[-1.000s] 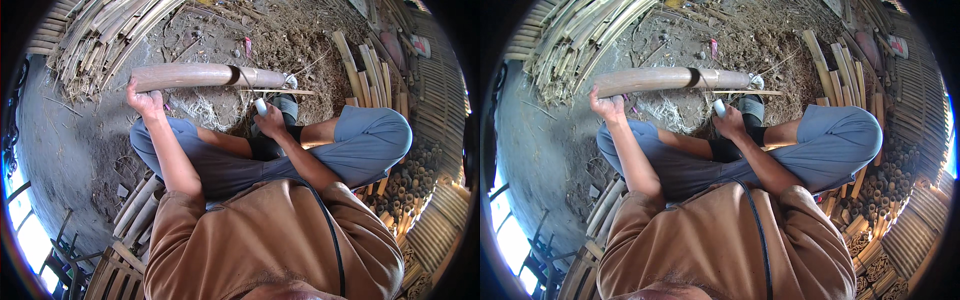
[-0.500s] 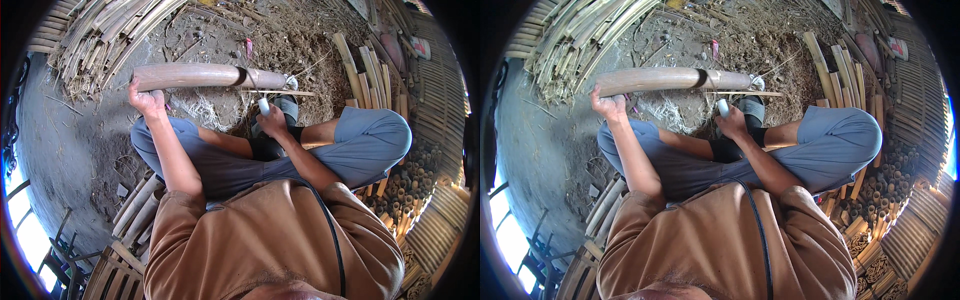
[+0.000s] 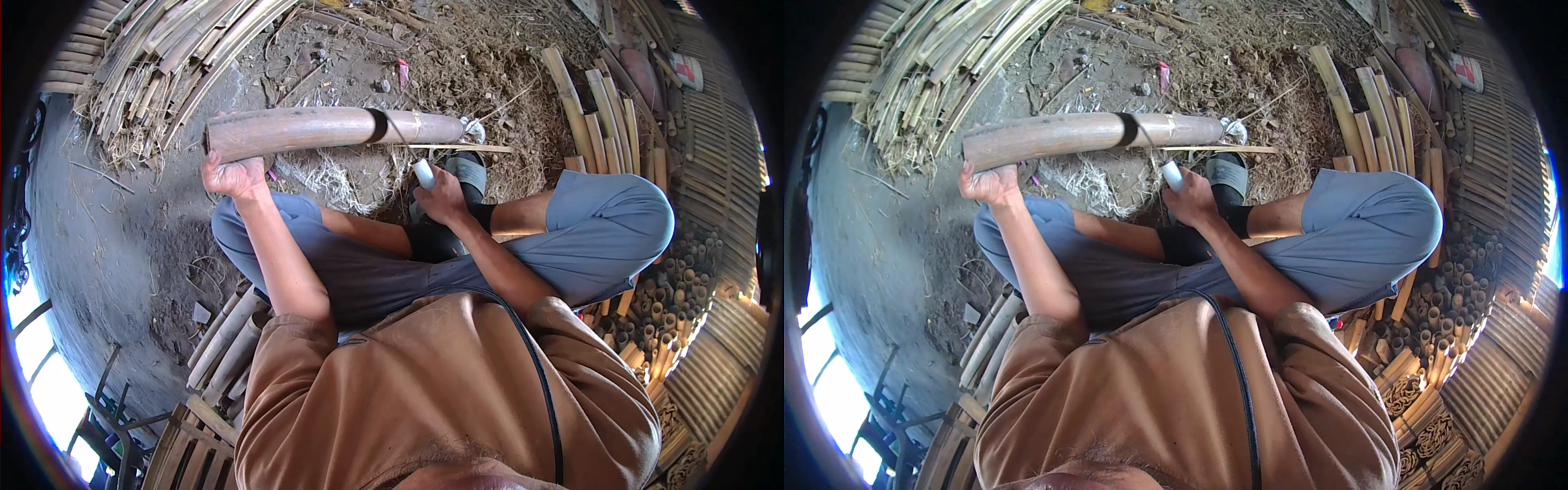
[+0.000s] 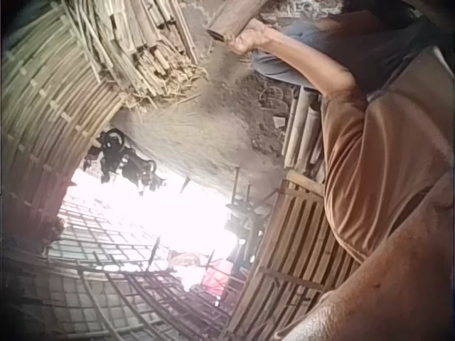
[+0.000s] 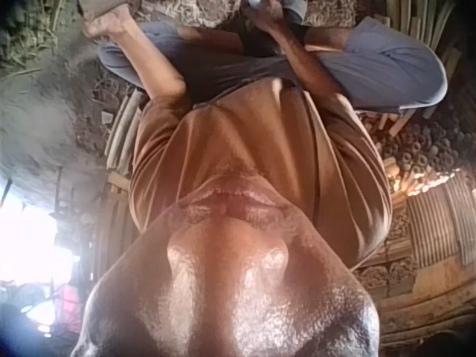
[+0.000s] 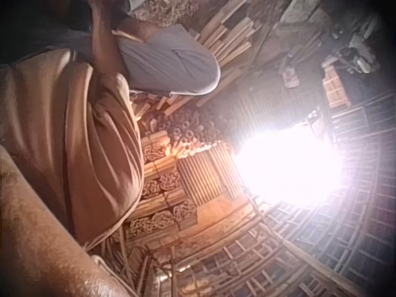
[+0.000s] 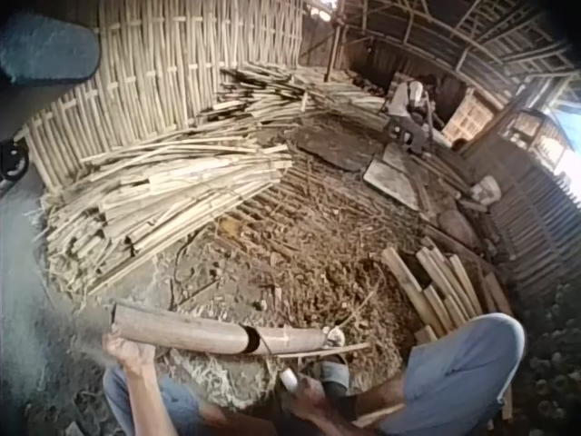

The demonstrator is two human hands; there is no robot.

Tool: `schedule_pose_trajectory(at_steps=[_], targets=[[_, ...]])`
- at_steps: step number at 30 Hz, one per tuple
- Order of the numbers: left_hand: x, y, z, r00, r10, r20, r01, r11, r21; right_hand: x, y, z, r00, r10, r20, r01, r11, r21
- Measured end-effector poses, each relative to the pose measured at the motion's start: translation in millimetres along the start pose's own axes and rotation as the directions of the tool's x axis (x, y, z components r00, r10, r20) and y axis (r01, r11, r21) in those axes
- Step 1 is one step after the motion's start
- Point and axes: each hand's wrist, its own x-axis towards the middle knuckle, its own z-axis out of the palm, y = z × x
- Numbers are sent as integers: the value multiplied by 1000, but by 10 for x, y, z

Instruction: The person scrapes a piece of bamboo with a knife, sets it aside to pick up another bamboo piece, and cuts into it using the knife.

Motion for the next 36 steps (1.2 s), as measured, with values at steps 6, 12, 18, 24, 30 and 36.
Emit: schedule_pose_trajectory(at_steps=[6, 12, 18, 24, 30, 36], targets=[[0, 27, -137, 999, -2, 53, 5, 998, -57, 85, 202, 109, 966, 221, -131, -214, 975, 66], [26, 19, -133, 991, -9, 136, 18, 998, -67, 50, 268, 133, 986, 121, -114, -113, 991, 77], [17, 102, -223, 988, 13, 157, -7, 999, -41, 21, -34, 63, 995, -60, -85, 58, 998, -23], [42, 12, -166, 983, 71, 172, -63, 997, -54, 87, 356, 146, 923, 348, -166, -321, 932, 167], [31, 111, -161, 970, 45, 237, -38, 999, -35, 13, 64, 97, 992, -71, -101, 67, 997, -42], [7, 96, -206, 976, 52, 211, -49, 999, -19, 103, 195, 139, 974, 217, -62, -209, 971, 112]])
